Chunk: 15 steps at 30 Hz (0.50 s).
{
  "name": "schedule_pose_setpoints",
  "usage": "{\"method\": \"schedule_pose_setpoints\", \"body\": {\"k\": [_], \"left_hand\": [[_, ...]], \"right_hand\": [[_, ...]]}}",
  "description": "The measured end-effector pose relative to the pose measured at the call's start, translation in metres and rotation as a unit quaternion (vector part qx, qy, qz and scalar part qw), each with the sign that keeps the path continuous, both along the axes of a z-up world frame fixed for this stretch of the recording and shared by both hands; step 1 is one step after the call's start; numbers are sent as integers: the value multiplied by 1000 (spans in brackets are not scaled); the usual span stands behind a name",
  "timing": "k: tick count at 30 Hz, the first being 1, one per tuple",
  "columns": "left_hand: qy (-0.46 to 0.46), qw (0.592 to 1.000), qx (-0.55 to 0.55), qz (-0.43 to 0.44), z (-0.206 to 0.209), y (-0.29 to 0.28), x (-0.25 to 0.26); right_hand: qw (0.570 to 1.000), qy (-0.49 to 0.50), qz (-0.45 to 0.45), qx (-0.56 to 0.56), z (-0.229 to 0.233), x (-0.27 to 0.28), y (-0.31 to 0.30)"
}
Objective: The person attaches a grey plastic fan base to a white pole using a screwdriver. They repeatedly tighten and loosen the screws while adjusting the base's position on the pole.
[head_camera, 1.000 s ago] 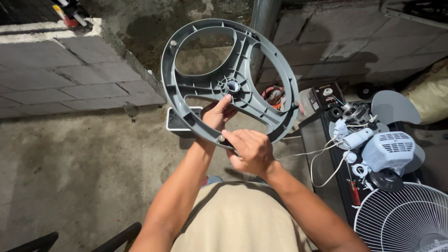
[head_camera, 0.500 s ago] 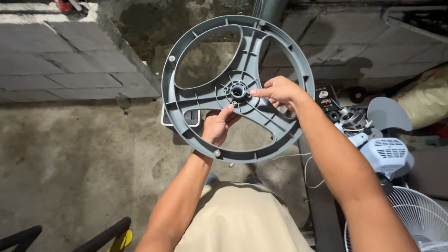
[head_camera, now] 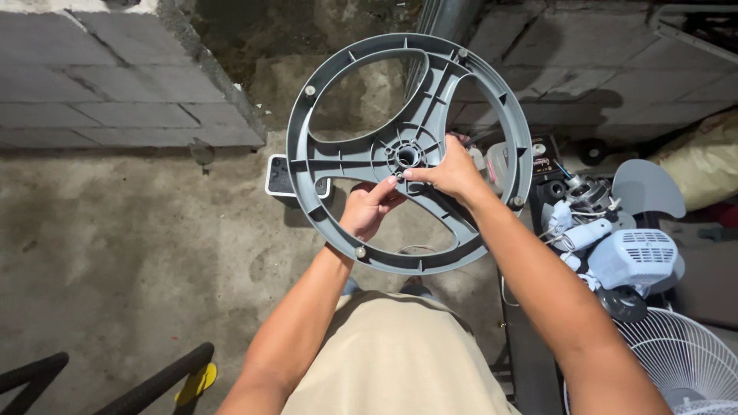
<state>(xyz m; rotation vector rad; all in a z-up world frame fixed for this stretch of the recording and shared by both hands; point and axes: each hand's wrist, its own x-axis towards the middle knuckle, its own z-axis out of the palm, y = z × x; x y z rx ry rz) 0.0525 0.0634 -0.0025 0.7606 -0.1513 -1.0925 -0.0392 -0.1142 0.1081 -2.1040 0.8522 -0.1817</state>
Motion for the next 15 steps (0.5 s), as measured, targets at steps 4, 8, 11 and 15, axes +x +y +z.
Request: {"method": "schedule_pose_setpoints", "body": {"k": [4, 8, 11, 15], "left_hand": [[38, 997, 62, -3, 20, 5, -4], [12, 1000, -2, -20, 9, 2, -5], [12, 1000, -10, -26, 4, -7, -11], [10, 999, -7, -50, 29, -21, -23]], "right_hand": [[992, -24, 30, -117, 17, -17, 4], [972, -134, 30, -189, 45, -45, 17], [948, -200, 95, -227, 54, -59, 27], [944, -210, 103, -231, 54, -73, 50]]}}
